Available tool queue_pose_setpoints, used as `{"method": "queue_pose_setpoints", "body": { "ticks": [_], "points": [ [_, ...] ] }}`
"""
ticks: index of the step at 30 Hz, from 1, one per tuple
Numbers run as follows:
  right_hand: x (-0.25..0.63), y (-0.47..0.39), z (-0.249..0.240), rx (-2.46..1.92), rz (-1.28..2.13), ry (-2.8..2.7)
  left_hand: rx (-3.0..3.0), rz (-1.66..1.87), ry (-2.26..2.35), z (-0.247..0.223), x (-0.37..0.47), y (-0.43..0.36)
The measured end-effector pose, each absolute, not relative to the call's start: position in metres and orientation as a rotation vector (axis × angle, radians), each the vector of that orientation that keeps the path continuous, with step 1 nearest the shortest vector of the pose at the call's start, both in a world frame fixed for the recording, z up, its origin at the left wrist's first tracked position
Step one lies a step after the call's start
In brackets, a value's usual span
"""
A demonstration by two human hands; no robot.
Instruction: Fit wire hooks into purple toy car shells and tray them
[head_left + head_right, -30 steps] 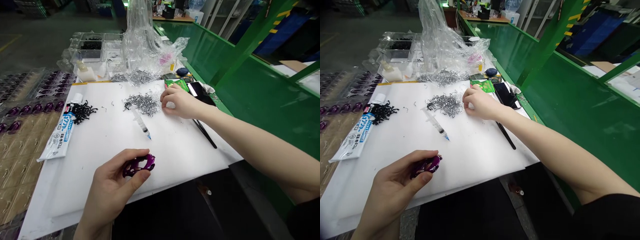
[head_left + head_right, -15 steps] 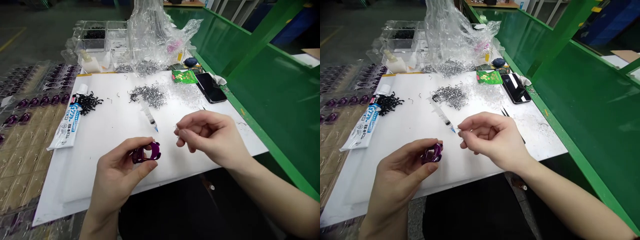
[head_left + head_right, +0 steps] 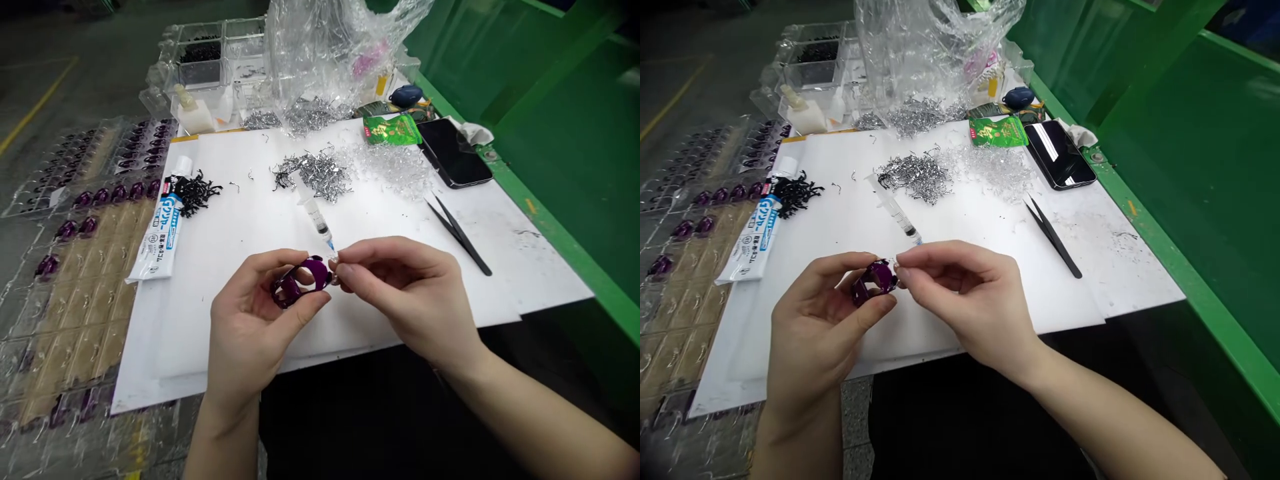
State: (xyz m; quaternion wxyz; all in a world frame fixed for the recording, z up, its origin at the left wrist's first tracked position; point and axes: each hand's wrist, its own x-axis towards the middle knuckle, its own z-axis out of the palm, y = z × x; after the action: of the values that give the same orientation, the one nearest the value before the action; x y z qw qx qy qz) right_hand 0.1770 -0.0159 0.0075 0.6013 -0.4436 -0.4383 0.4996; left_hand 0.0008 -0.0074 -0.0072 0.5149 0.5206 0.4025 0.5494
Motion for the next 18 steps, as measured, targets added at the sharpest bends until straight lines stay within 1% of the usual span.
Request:
{"method": "queue_pose_setpoints", "body": {
  "ticks": [8,18],
  "points": [
    [0.1783,-0.0128,0.0052,-1.075,1.224,-1.002,1.329,1.326,1.018,-0.0079,0.0013,-0.0073],
    [0.1776,-0.0172,0.0057,-1.078,1.09,-1.158,1.324,1.285,1.034,-0.006,-0.0001,-0.0095]
  ]
}}
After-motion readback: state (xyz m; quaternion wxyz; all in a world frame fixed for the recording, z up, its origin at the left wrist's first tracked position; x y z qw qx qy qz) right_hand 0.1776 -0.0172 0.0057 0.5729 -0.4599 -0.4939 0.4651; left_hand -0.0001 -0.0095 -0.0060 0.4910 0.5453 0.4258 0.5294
